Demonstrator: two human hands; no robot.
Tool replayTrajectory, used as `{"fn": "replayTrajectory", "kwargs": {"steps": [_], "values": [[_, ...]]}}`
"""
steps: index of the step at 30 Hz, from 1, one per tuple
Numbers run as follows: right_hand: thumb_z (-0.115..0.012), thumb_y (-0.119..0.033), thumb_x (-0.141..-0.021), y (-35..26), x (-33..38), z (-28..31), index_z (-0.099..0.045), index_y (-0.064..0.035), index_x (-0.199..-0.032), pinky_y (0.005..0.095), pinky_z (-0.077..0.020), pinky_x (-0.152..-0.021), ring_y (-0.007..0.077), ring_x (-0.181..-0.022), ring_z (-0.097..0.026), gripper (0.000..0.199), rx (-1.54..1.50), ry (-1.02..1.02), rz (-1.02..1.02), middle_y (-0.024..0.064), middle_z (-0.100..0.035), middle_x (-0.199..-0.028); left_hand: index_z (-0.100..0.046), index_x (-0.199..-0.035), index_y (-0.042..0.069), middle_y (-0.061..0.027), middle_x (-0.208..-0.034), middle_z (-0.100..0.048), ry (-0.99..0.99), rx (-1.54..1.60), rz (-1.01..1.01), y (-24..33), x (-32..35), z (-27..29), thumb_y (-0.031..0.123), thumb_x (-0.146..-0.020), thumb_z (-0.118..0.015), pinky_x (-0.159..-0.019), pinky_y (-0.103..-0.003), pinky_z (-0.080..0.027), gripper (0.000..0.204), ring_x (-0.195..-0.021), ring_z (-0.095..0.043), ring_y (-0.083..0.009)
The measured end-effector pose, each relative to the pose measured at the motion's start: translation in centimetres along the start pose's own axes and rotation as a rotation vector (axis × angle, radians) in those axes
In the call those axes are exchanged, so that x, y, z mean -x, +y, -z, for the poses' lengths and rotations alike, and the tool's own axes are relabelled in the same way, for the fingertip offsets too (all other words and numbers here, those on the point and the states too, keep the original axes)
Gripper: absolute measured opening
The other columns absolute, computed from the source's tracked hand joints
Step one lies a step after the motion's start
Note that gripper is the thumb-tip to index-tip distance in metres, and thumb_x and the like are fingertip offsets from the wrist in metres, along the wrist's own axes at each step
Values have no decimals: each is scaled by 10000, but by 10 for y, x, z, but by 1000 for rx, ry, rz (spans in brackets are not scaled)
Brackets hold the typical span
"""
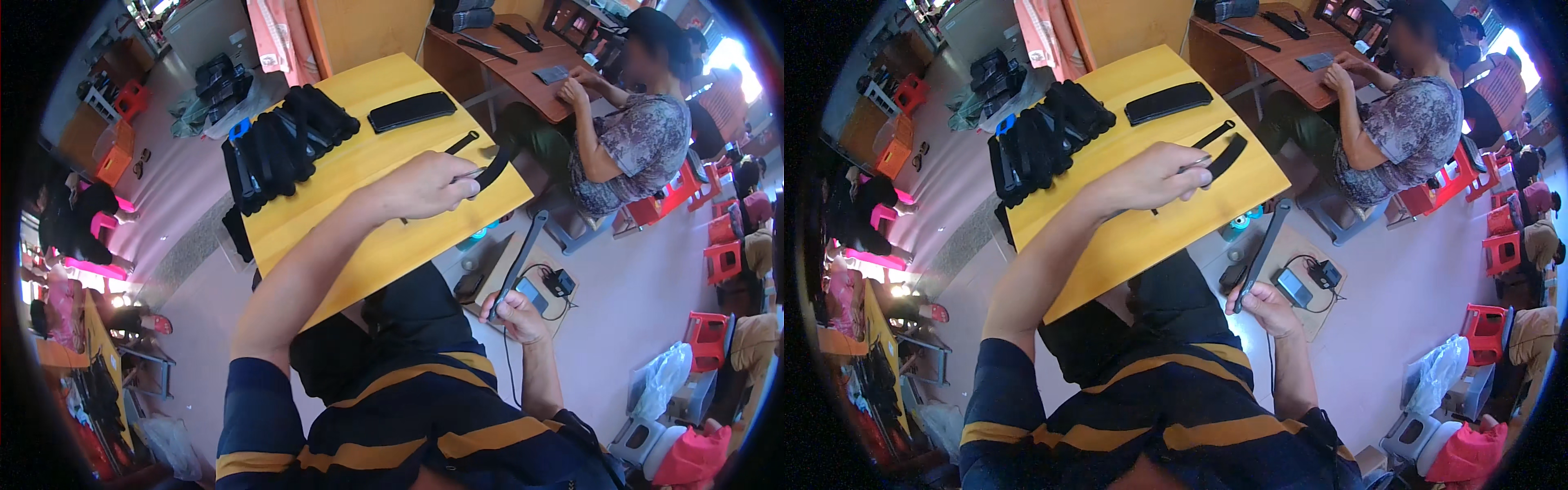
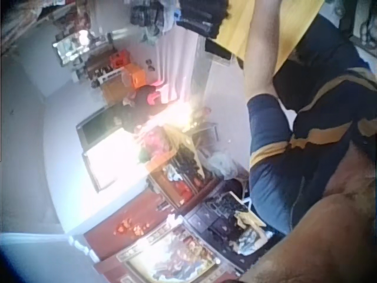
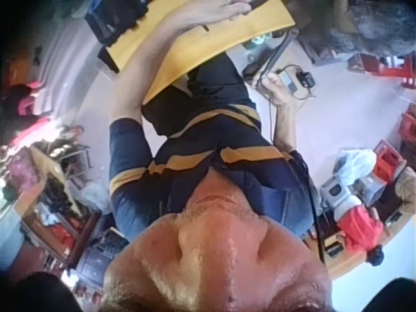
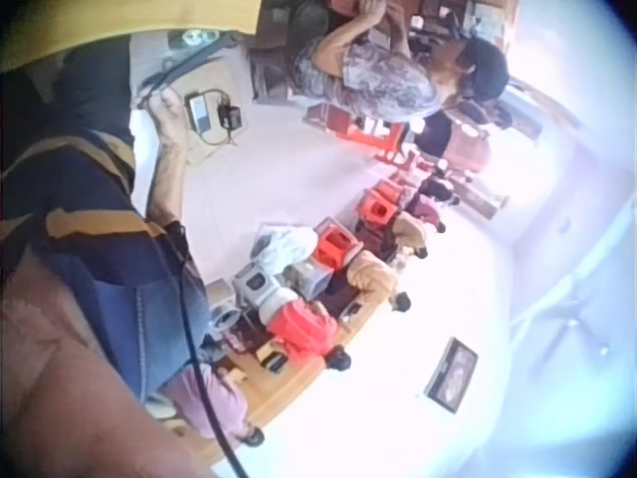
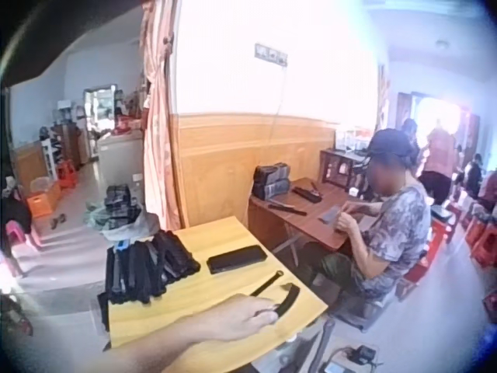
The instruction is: Assembling and inspecting black textile straps using a metal jig for alignment.
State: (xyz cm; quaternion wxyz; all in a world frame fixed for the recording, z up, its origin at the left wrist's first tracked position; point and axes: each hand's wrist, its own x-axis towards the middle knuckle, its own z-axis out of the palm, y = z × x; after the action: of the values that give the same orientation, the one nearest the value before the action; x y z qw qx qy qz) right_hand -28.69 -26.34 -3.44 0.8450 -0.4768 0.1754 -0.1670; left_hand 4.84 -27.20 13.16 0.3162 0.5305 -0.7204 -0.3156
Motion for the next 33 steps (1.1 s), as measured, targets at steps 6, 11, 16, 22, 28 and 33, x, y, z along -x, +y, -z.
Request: {"fn": "replayTrajectory", "kwargs": {"steps": [6, 11, 16, 22, 28, 33], "values": [[-643, -355, -1019, 2, -3, 5, -684, -36, -1121, 339, -507, -858, 184, -928, -659, 338, 28, 82, -35, 68, -702, -1000, -674, -837, 61, -38, -656, -616, -147, 93, 452, -113, -24, -59, 304, -947, -597, -543, -316, -457, 278, -565, -575, -166], [-655, -359, -1010, 6, -10, 10, -684, -33, -1143, 336, -487, -870, 188, -937, -651, 354, 6, 108, -47, 63, -698, -1010, -694, -804, 68, -34, -628, -622, -115, 89, 717, -121, -27, -67, 377, -919, -630, -480, -333, -448, 336, -494, -545, -169], [-668, -381, -998, 6, -20, 15, -692, -35, -1127, 334, -490, -862, 183, -931, -652, 370, 14, 111, -30, 64, -700, -977, -700, -811, 58, -46, -625, -629, -103, -18, 809, -114, -31, -61, 400, -919, -636, -484, -352, -479, 364, -494, -560, -183], [-672, -358, -998, 5, -22, 15, -693, -23, -1140, 333, -501, -871, 182, -925, -654, 364, 25, 134, -35, 66, -703, -977, -715, -880, 33, -147, -802, -729, -9, -271, 727, -127, -35, -64, 433, -913, -669, -683, -431, -555, 405, -689, -694, -307], [-637, -285, -1023, 6, -29, 1, -687, -20, -1139, 327, -505, -865, 168, -918, -647, 293, 54, 168, -25, 56, -700, -978, -711, -931, 31, -195, -998, -742, 191, -532, 687, -99, -30, -64, 399, -895, -711, -794, -504, -556, 369, -929, -710, -381], [-593, -191, -1043, 1, -43, -19, -681, -8, -1127, 312, -506, -859, 143, -903, -638, 219, 206, 197, 9, 48, -695, -961, -707, -896, 0, -207, -858, -723, 225, -294, 399, -73, 15, -68, 328, -869, -741, -751, -484, -559, 331, -843, -721, -379]]}}
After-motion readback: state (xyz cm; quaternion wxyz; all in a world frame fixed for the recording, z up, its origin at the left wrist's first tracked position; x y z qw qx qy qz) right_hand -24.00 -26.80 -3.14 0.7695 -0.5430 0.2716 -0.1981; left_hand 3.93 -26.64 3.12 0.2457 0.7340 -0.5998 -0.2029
